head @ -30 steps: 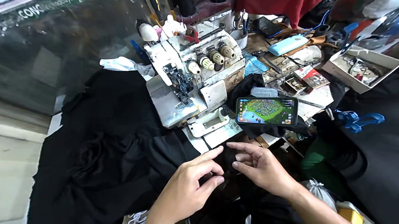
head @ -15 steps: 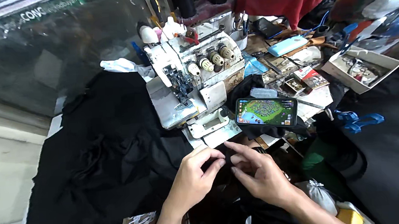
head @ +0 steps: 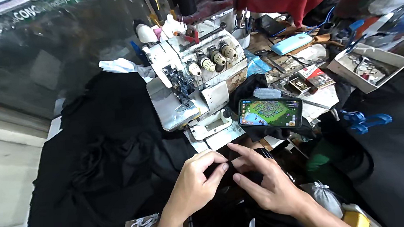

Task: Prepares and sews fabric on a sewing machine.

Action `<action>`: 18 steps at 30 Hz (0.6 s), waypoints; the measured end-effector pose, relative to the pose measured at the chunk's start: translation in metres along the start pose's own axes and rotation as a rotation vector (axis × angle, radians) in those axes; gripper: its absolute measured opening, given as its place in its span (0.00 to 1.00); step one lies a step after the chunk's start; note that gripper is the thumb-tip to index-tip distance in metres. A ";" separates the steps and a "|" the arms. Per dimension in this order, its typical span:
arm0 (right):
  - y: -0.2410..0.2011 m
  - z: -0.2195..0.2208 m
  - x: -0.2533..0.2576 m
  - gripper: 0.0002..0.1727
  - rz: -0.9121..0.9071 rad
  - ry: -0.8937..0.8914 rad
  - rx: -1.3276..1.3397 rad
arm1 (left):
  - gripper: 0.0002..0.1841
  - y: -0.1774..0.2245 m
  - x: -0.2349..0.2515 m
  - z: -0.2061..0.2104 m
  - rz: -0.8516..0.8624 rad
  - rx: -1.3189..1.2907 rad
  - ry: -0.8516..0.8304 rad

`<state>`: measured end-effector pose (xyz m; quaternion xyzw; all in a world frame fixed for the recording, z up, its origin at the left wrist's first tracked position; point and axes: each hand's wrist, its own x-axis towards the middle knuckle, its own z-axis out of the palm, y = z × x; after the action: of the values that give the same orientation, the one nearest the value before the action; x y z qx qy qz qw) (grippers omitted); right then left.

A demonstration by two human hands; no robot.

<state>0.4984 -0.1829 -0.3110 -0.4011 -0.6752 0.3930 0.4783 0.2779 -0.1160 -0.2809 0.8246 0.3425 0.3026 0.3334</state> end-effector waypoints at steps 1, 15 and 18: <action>0.000 0.002 0.000 0.37 0.026 0.002 0.031 | 0.08 0.002 0.000 0.001 -0.001 0.019 0.032; 0.005 -0.002 0.002 0.11 0.145 0.001 0.020 | 0.11 0.004 -0.001 -0.010 -0.048 -0.078 0.134; 0.004 -0.002 0.003 0.12 0.152 0.009 0.012 | 0.11 0.004 0.000 -0.011 -0.036 -0.080 0.156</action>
<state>0.5005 -0.1787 -0.3128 -0.4501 -0.6383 0.4304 0.4526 0.2710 -0.1147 -0.2710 0.7782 0.3701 0.3732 0.3437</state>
